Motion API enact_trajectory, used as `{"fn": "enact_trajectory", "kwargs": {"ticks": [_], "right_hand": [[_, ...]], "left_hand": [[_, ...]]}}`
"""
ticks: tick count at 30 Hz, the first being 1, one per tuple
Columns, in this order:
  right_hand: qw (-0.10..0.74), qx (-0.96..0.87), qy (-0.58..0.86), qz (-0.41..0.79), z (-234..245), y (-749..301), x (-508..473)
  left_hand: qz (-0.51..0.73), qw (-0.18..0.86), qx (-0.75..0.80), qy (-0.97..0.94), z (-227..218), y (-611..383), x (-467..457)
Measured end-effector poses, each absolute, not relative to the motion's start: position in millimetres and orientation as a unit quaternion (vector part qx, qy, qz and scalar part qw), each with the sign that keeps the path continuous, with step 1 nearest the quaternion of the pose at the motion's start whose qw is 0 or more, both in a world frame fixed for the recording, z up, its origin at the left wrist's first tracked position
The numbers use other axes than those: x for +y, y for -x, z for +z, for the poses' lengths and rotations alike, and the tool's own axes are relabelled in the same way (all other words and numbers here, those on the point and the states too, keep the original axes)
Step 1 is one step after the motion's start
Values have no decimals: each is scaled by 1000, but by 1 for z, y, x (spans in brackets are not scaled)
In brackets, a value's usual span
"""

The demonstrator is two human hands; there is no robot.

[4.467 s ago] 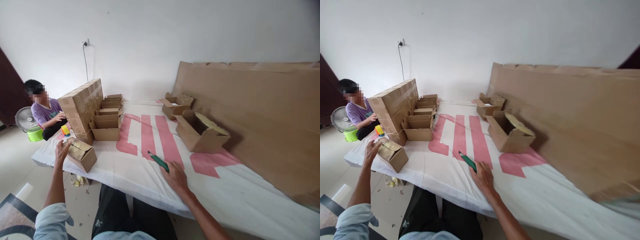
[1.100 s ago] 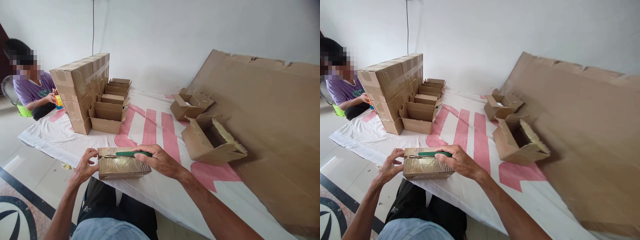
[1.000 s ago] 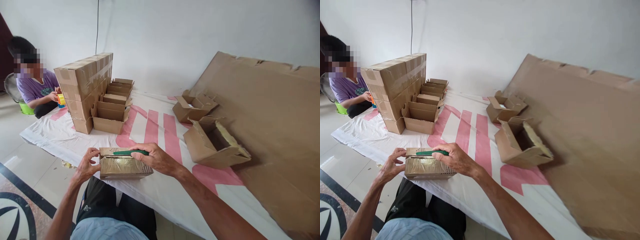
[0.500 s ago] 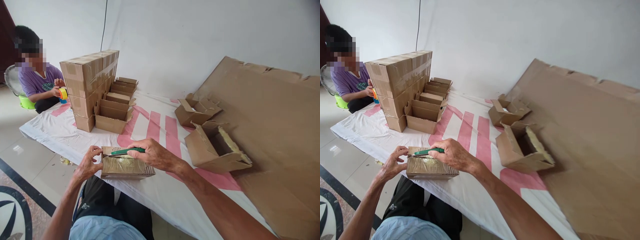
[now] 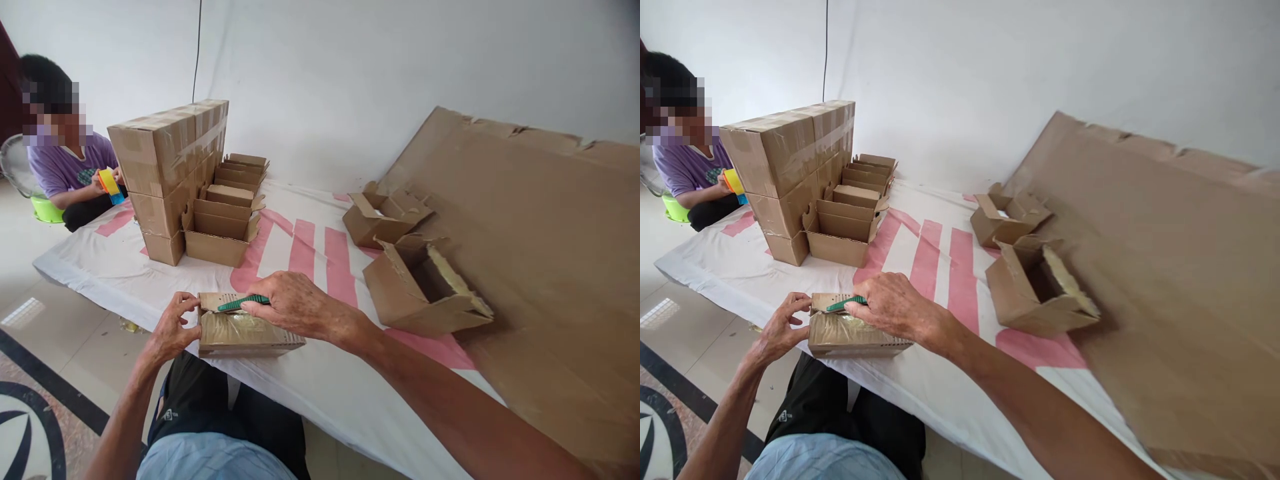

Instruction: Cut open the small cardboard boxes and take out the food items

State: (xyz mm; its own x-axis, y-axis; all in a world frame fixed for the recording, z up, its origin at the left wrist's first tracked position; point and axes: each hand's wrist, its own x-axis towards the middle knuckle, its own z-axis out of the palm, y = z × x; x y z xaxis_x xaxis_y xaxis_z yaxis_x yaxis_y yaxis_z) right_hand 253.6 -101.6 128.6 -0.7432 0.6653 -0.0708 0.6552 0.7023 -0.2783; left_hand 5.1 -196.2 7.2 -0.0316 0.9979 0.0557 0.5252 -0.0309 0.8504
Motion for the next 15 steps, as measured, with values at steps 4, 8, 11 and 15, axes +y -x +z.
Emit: {"fn": "enact_trajectory", "kwargs": {"ticks": [4,8,11,15], "right_hand": [[-5,-915,385,120,133,-272,-96],[21,-916,371,149,130,-290,-89],[43,-921,364,135,122,-294,-87],[89,-914,360,165,118,-302,-83]], "left_hand": [[364,327,618,-616,7,-3,-196],[356,322,613,-627,9,-5,-195],[343,323,607,-640,12,-7,-193],[335,319,617,-637,14,-7,-193]]}}
